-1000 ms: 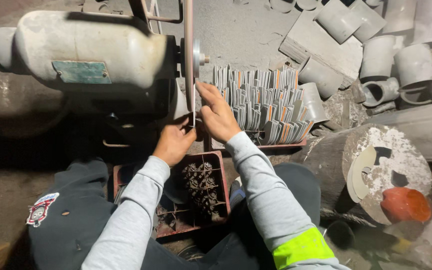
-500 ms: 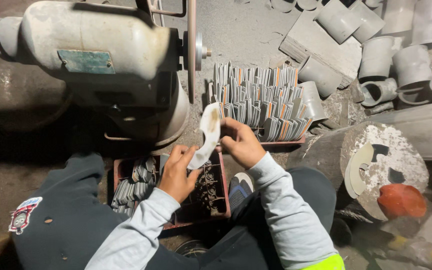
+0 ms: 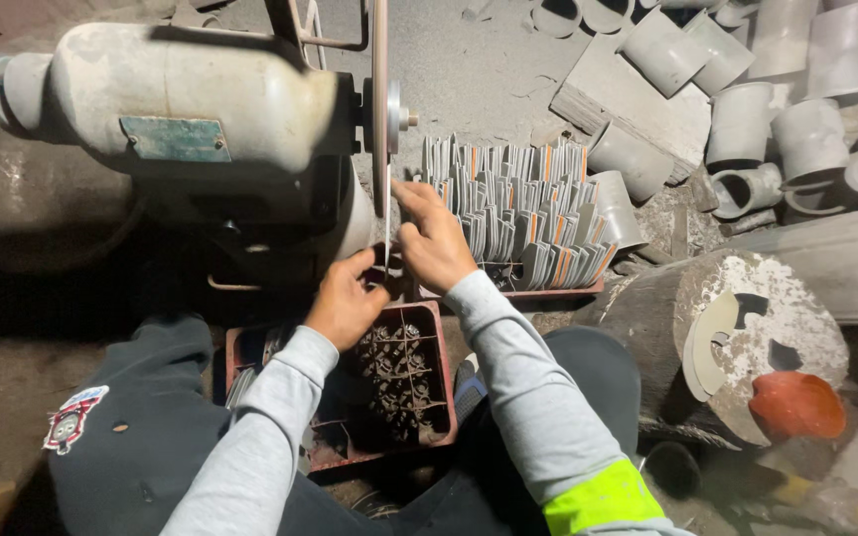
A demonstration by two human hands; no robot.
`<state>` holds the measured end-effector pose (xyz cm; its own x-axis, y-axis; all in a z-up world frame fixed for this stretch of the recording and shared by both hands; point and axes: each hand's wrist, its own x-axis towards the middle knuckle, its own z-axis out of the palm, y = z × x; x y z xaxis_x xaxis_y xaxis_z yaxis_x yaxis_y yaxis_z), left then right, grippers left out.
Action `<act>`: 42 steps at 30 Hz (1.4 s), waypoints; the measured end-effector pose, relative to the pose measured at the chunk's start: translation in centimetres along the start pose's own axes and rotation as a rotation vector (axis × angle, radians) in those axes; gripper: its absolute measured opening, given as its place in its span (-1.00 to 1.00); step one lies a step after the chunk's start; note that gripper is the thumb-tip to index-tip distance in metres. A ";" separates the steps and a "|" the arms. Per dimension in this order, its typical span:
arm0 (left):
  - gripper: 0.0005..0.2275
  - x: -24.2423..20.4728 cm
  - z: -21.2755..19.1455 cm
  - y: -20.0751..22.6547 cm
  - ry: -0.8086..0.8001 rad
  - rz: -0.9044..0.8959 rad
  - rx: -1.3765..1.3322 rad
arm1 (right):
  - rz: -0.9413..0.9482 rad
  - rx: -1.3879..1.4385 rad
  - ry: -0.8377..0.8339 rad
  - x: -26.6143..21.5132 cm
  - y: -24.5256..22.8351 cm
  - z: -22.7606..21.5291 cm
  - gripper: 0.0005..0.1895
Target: The person sits on the floor and repeatedly presses small curved ceramic pieces against a rotating grinding wheel to smooth their edges. After each grind, the person places the finished piece into a red tray beside the machine.
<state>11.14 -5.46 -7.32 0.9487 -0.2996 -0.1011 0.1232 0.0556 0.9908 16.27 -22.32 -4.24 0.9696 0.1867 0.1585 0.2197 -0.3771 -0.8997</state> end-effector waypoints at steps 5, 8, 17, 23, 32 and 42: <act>-0.63 1.9 -0.8 -1.1 -0.017 -0.002 -0.100 | 0.014 -0.151 0.073 1.7 -0.2 0.5 -0.38; -0.58 0.5 -0.2 -0.7 -0.043 0.072 -0.167 | -0.026 -0.166 0.044 0.6 -1.1 0.1 -0.37; -0.45 -7.4 2.0 2.2 0.114 0.257 0.725 | 0.243 0.519 -0.269 -7.2 -2.2 -4.9 -0.38; -0.49 -6.8 2.4 3.7 0.112 0.302 0.695 | 0.229 0.563 -0.218 -6.8 -2.9 -5.0 -0.41; -0.70 -2.5 1.0 0.6 0.074 0.019 0.263 | -0.099 -0.095 -0.050 -2.6 -1.1 -0.6 -0.40; -0.67 -4.2 1.1 -0.7 0.043 0.137 0.239 | -0.256 -0.196 0.015 -4.2 -2.8 -0.9 -0.33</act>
<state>6.73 -5.28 -7.45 0.9639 -0.2638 0.0369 -0.0748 -0.1352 0.9880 11.69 -22.90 -2.04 0.8812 0.2856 0.3768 0.4721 -0.4874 -0.7345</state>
